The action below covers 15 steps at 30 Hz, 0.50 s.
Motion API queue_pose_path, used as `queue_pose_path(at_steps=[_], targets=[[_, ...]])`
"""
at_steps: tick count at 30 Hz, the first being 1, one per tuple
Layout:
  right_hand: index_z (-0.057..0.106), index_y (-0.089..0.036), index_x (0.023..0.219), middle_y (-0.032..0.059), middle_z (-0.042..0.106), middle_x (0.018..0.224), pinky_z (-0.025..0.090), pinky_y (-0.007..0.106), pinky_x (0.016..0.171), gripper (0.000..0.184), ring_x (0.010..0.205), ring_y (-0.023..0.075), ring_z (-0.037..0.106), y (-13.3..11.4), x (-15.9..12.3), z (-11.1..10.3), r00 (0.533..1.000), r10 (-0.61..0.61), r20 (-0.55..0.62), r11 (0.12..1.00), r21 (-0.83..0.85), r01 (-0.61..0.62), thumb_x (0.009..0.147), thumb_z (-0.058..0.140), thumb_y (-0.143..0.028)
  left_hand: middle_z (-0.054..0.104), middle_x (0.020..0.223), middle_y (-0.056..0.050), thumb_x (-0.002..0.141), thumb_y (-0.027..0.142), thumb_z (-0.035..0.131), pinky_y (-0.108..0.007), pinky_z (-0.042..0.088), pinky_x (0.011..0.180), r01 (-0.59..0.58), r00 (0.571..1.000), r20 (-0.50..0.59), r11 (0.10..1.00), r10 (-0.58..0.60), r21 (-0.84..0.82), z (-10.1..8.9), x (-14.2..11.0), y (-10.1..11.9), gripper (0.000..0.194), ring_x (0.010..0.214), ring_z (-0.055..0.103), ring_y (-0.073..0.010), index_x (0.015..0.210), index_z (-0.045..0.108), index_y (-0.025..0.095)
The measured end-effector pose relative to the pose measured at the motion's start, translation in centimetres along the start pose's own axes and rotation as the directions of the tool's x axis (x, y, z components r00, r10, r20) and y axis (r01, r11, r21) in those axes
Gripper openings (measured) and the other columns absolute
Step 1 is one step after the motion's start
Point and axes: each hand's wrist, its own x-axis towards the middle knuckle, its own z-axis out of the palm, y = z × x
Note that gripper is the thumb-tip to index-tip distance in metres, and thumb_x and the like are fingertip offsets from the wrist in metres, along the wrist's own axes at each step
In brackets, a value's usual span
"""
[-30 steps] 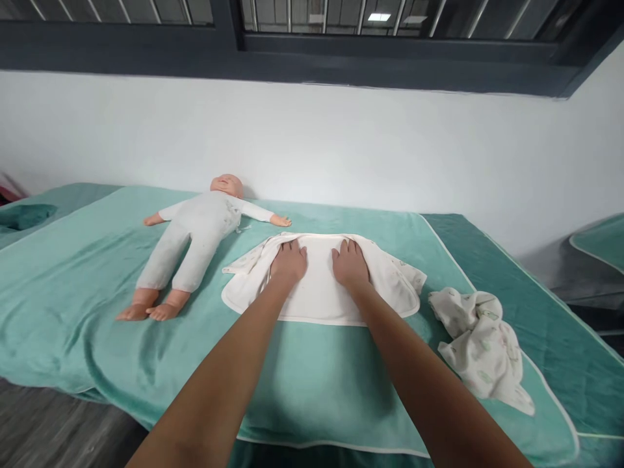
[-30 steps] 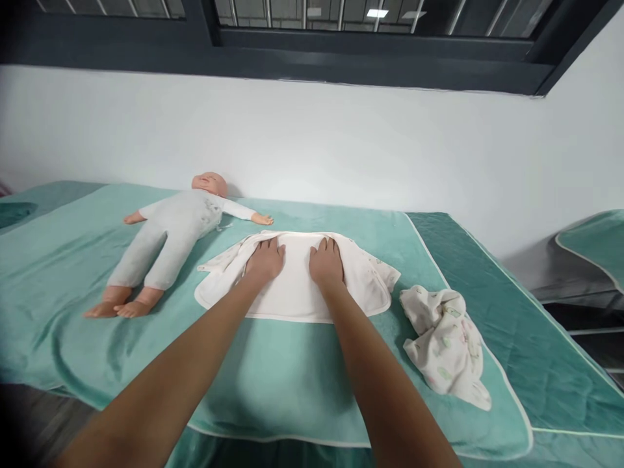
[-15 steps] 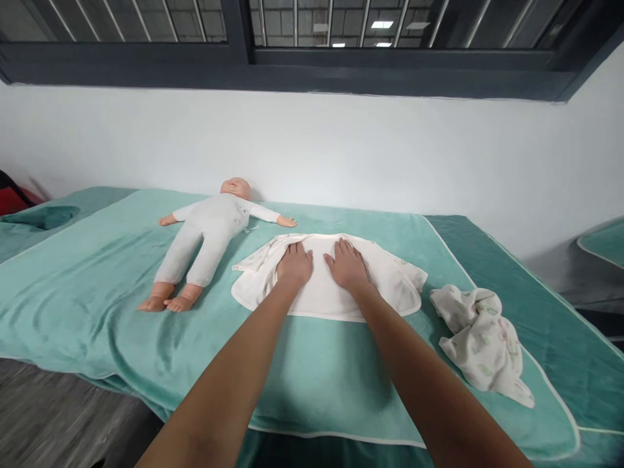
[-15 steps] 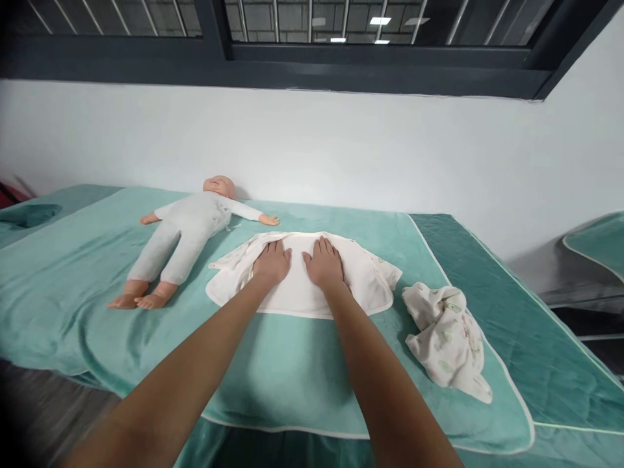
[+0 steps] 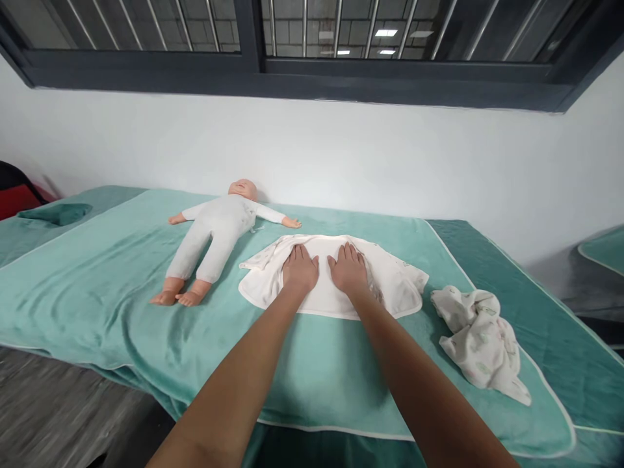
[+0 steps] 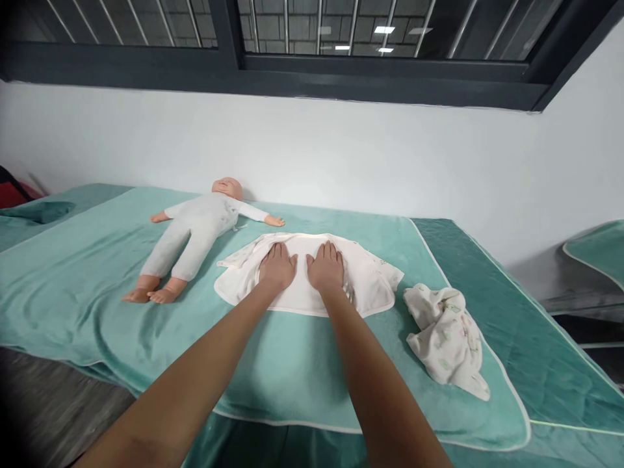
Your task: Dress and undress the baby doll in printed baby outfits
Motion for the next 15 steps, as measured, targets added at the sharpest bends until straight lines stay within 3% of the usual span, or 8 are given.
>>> queue_pose_path(at_steps=[15], targets=[[0.029, 0.000, 0.157, 0.0187, 0.019, 0.167, 0.014, 0.044, 0.124, 0.072, 0.156, 0.0279, 0.017, -0.5, -1.6, 0.1, 1.000, -0.010, -0.011, 1.000, 0.005, 0.010, 0.103, 0.016, -0.046, 0.030, 0.163, -0.022, 0.102, 0.044, 0.021, -0.042, 0.022, 0.126, -0.036, 0.999, -0.007, 0.999, 0.036, 0.009, -0.7, -1.8, -0.1, 0.070, 0.154, 0.025, -0.0278, 0.154, 0.032, -0.002]])
